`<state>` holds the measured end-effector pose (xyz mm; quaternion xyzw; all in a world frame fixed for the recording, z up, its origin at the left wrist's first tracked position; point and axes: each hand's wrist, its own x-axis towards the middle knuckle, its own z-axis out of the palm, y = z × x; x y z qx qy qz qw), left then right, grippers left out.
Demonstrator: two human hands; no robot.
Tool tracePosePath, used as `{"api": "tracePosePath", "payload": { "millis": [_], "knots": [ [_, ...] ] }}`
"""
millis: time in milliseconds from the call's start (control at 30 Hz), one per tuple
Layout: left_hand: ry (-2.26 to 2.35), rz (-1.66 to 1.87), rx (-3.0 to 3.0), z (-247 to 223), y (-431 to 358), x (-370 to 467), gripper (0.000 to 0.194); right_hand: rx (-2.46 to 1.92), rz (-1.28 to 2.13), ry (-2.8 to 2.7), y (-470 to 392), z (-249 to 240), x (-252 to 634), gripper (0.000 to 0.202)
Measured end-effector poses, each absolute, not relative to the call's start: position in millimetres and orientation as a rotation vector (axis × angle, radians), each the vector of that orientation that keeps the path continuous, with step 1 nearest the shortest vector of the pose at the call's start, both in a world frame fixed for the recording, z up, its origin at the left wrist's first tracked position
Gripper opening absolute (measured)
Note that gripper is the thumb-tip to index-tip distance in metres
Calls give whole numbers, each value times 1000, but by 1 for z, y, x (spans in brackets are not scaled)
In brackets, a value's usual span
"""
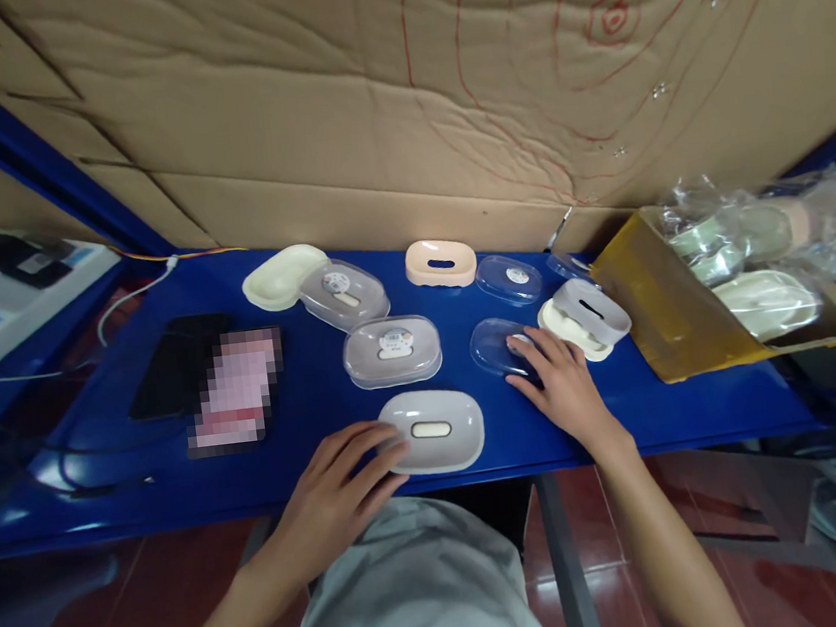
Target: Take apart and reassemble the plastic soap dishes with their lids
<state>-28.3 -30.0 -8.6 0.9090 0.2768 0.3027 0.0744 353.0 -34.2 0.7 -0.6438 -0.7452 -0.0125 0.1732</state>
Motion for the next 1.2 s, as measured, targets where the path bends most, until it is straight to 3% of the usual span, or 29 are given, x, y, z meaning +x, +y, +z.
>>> {"api": "tracePosePath", "payload": {
  "millis": [200, 300, 767, 1200],
  "knots": [
    [970, 951, 2625, -13, -31, -13, 48, -1550, 484, -1937, -63, 16, 326, 47],
    [994, 918, 2603, -14, -30, -9, 58, -1449, 574, -1998, -81, 18, 304, 49],
    [854, 940, 2513, -9, -21, -15, 45, -1374, -18, -2332, -92, 11, 262, 64],
    [938, 933, 2590, -7, -18, -17, 41, -1402, -58, -2306, -93, 2, 275, 63]
  ]
}}
